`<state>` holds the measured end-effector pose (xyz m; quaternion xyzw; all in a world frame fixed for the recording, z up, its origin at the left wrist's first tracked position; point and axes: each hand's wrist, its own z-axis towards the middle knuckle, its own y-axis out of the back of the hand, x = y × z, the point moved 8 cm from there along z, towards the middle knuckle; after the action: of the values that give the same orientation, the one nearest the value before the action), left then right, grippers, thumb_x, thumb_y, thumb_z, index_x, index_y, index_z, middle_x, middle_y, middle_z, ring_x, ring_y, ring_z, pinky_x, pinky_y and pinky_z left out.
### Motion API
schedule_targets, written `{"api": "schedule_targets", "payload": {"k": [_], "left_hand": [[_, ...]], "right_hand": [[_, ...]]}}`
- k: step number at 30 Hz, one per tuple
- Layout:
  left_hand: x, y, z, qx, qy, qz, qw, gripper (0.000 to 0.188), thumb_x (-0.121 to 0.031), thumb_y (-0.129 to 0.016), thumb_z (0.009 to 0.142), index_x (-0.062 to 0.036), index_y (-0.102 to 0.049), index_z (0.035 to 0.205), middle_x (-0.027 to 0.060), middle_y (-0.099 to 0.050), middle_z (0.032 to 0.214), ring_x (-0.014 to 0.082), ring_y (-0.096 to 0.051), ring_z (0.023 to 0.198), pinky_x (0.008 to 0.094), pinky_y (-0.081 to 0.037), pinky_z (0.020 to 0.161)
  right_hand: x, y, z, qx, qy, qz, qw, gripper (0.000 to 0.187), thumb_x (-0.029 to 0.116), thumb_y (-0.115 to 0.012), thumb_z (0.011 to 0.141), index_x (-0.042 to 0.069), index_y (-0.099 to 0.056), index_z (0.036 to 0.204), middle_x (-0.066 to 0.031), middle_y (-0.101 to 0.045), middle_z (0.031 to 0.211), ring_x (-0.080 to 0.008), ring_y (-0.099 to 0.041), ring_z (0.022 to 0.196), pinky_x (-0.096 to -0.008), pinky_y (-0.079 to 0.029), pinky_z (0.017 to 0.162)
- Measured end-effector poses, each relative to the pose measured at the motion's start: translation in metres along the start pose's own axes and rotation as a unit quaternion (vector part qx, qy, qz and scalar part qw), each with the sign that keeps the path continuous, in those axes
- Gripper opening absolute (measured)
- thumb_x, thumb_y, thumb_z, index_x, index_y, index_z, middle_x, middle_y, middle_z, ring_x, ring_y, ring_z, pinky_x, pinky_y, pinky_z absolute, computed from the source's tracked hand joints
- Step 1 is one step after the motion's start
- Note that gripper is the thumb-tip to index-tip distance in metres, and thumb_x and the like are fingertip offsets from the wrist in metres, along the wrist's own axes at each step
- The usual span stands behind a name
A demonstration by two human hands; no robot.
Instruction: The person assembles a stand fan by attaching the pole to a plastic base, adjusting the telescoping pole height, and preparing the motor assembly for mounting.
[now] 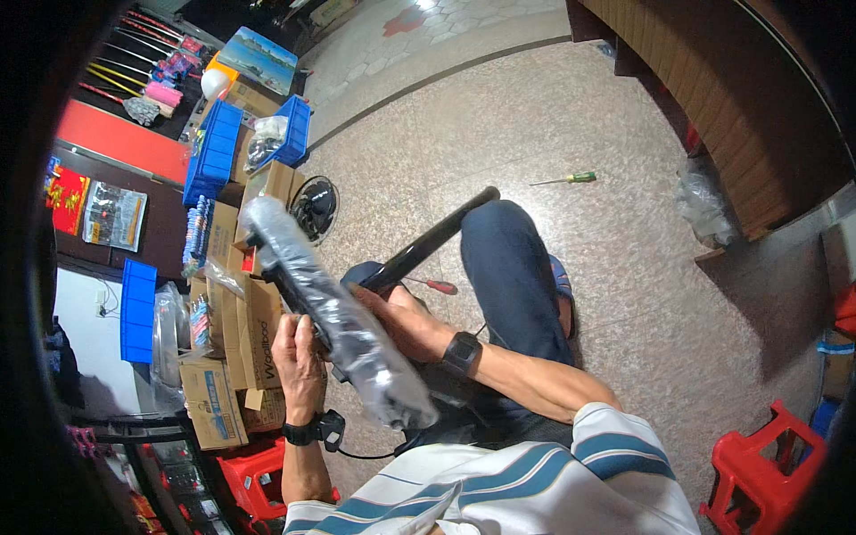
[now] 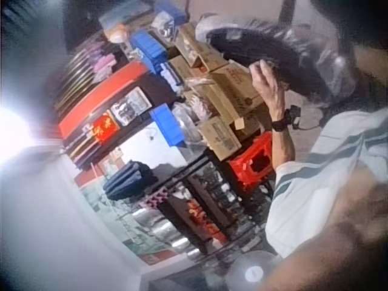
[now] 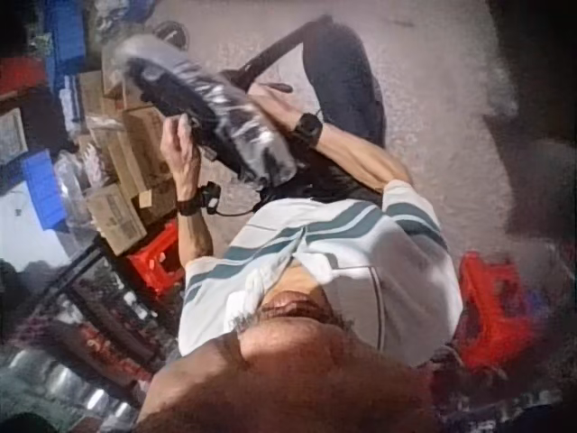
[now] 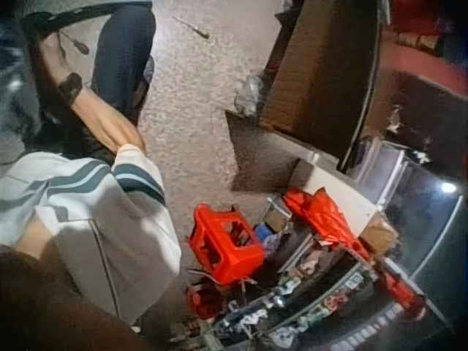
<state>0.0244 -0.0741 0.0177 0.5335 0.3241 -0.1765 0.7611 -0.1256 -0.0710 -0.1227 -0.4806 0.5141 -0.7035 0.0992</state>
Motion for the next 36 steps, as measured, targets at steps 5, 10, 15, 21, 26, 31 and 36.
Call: {"api": "schedule_targets", "payload": {"k": [5, 10, 15, 21, 26, 31, 36], "left_hand": [[-0.005, 0.028, -0.006, -0.026, 0.006, -0.095, 0.995, 0.022, -0.02, -0.053, 0.114, -0.0026, -0.059, 0.103, -0.0009, -0.057, 0.089, 0.0047, -0.054, 0.086, 0.0229, -0.047, 0.075], [0.042, 0.053, 0.006, -0.049, -0.032, -0.17, 0.984, 0.036, -0.023, -0.062, 0.112, 0.0026, -0.06, 0.136, 0.0029, -0.068, 0.121, 0.0117, -0.063, 0.105, 0.0273, -0.053, 0.092], [0.042, 0.074, 0.025, -0.037, -0.055, -0.181, 0.981, 0.028, -0.021, -0.062, 0.111, 0.0013, -0.062, 0.127, 0.0015, -0.066, 0.114, 0.0101, -0.062, 0.1, 0.0257, -0.052, 0.087], [-0.034, 0.077, 0.042, -0.05, -0.055, -0.032, 0.997, 0.019, -0.017, -0.06, 0.111, -0.0034, -0.058, 0.098, -0.0037, -0.052, 0.086, 0.0064, -0.046, 0.077, 0.0246, -0.043, 0.067], [-0.087, 0.069, 0.068, 0.016, -0.147, 0.09, 0.985, 0.022, -0.014, -0.065, 0.106, -0.0004, -0.059, 0.091, 0.015, -0.059, 0.071, 0.0239, -0.059, 0.062, 0.0388, -0.049, 0.061], [-0.126, 0.028, 0.087, 0.081, -0.229, 0.131, 0.961, 0.022, -0.011, -0.069, 0.1, -0.0007, -0.054, 0.089, 0.0241, -0.058, 0.075, 0.0443, -0.064, 0.071, 0.0479, -0.049, 0.062], [-0.133, -0.014, 0.104, 0.161, -0.271, 0.149, 0.937, 0.026, -0.018, -0.065, 0.104, 0.0009, -0.054, 0.091, 0.0231, -0.057, 0.073, 0.0446, -0.061, 0.068, 0.0497, -0.047, 0.062]], "right_hand": [[0.065, -0.01, 0.063, -0.002, -0.017, 0.059, 0.998, 0.052, 0.047, -0.071, 0.105, 0.006, -0.054, 0.132, -0.0087, -0.07, 0.122, -0.0217, -0.075, 0.099, -0.0372, -0.065, 0.081], [0.074, -0.028, 0.063, 0.054, -0.037, 0.032, 0.997, 0.053, 0.044, -0.068, 0.107, 0.005, -0.056, 0.14, -0.013, -0.072, 0.123, -0.0244, -0.077, 0.1, -0.0364, -0.066, 0.081], [0.07, -0.012, 0.058, 0.043, -0.05, -0.096, 0.993, 0.043, 0.043, -0.067, 0.108, 0.004, -0.062, 0.126, -0.0113, -0.075, 0.116, -0.0218, -0.077, 0.1, -0.0365, -0.063, 0.085], [0.171, -0.037, 0.031, -0.093, 0.357, -0.535, 0.76, 0.03, 0.013, -0.081, 0.09, 0.002, -0.063, 0.111, -0.0127, -0.067, 0.102, -0.0254, -0.068, 0.093, -0.0411, -0.056, 0.081], [0.175, -0.069, 0.046, -0.002, 0.414, -0.689, 0.595, 0.035, 0.01, -0.081, 0.085, 0.002, -0.064, 0.114, -0.0177, -0.061, 0.117, -0.0327, -0.061, 0.109, -0.0459, -0.052, 0.093], [0.179, -0.035, 0.007, -0.008, 0.33, -0.669, 0.666, 0.033, 0.01, -0.081, 0.086, 0.002, -0.063, 0.113, -0.0166, -0.061, 0.114, -0.0314, -0.061, 0.106, -0.0448, -0.052, 0.091], [0.174, 0.024, -0.033, -0.058, 0.207, -0.604, 0.768, 0.031, 0.01, -0.08, 0.087, 0.003, -0.063, 0.112, -0.0155, -0.061, 0.111, -0.03, -0.061, 0.102, -0.0437, -0.052, 0.088]]}}
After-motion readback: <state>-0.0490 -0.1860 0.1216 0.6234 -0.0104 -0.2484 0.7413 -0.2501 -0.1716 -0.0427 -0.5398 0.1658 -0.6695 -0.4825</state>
